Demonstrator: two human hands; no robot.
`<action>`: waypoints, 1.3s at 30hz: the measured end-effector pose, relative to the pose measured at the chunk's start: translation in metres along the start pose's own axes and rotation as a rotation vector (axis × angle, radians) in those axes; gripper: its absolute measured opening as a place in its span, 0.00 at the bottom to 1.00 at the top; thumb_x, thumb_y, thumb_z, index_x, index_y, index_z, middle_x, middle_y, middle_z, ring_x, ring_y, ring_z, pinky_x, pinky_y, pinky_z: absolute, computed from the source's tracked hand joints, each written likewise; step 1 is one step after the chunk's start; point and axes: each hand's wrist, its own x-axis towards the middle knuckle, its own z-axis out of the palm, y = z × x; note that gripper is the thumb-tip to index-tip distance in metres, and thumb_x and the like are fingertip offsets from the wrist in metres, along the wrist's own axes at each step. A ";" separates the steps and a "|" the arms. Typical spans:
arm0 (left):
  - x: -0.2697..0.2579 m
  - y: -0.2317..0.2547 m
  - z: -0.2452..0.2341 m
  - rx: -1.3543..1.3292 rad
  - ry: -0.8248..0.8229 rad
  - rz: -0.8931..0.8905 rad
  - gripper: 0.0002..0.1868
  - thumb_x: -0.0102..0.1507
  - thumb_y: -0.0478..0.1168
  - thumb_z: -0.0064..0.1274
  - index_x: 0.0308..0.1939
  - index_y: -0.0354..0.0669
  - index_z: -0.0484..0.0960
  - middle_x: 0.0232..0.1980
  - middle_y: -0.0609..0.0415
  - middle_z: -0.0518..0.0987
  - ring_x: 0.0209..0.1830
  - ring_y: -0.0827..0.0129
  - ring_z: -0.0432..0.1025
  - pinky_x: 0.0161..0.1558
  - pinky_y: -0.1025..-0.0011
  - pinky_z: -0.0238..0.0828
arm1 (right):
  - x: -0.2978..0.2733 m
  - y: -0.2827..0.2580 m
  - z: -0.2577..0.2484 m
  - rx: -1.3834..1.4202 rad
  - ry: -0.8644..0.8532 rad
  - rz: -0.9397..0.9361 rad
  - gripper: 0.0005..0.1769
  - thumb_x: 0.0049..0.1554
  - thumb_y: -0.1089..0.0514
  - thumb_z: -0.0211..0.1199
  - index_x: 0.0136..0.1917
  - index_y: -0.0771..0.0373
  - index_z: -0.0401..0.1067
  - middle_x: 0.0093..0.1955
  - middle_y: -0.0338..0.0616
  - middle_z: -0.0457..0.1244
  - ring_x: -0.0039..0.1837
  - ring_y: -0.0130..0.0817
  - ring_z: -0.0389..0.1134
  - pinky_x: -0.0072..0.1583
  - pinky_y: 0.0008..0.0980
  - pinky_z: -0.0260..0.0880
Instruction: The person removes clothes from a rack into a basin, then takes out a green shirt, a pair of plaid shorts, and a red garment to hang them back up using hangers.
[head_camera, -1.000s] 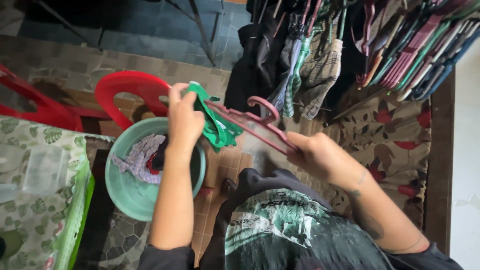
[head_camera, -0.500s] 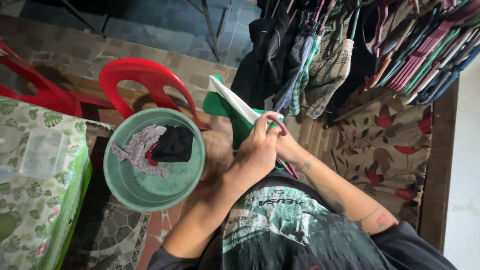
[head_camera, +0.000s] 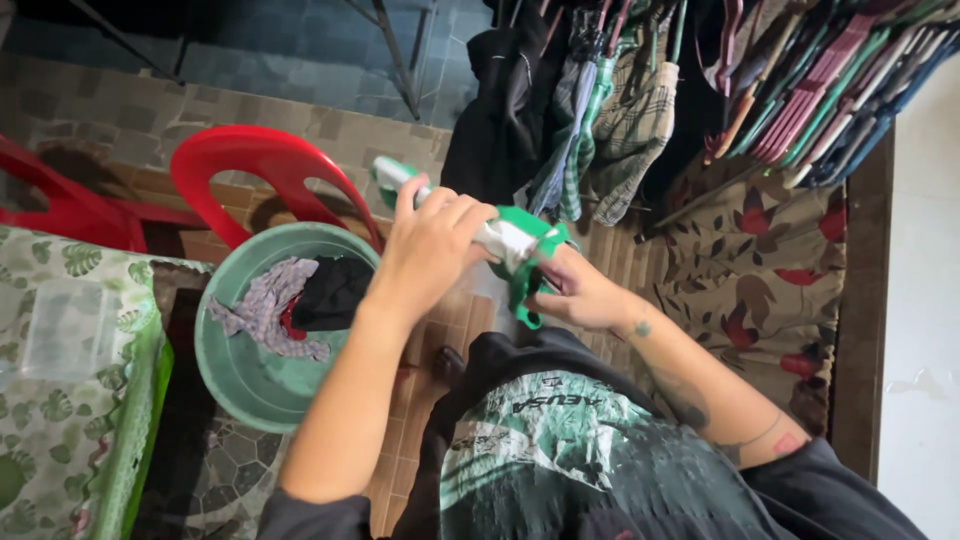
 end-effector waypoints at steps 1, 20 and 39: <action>0.001 -0.005 0.002 -0.067 -0.021 -0.001 0.18 0.54 0.44 0.67 0.45 0.47 0.83 0.44 0.59 0.79 0.51 0.62 0.72 0.63 0.51 0.57 | -0.003 0.007 -0.004 -0.026 -0.039 0.056 0.34 0.52 0.69 0.63 0.73 0.63 0.64 0.66 0.48 0.62 0.66 0.35 0.63 0.67 0.33 0.63; -0.026 -0.035 -0.045 0.136 0.198 -0.191 0.08 0.63 0.41 0.65 0.45 0.48 0.85 0.43 0.61 0.80 0.49 0.61 0.69 0.57 0.57 0.54 | -0.018 -0.050 -0.063 -1.082 0.492 -0.346 0.11 0.53 0.51 0.66 0.47 0.57 0.81 0.38 0.42 0.67 0.42 0.42 0.68 0.45 0.40 0.66; -0.065 -0.037 0.012 -0.363 0.417 -0.662 0.08 0.74 0.38 0.50 0.44 0.36 0.79 0.42 0.45 0.77 0.43 0.52 0.73 0.48 0.61 0.70 | -0.021 -0.098 -0.063 -1.464 0.519 -0.293 0.08 0.48 0.58 0.66 0.44 0.51 0.79 0.41 0.29 0.69 0.54 0.35 0.66 0.61 0.42 0.61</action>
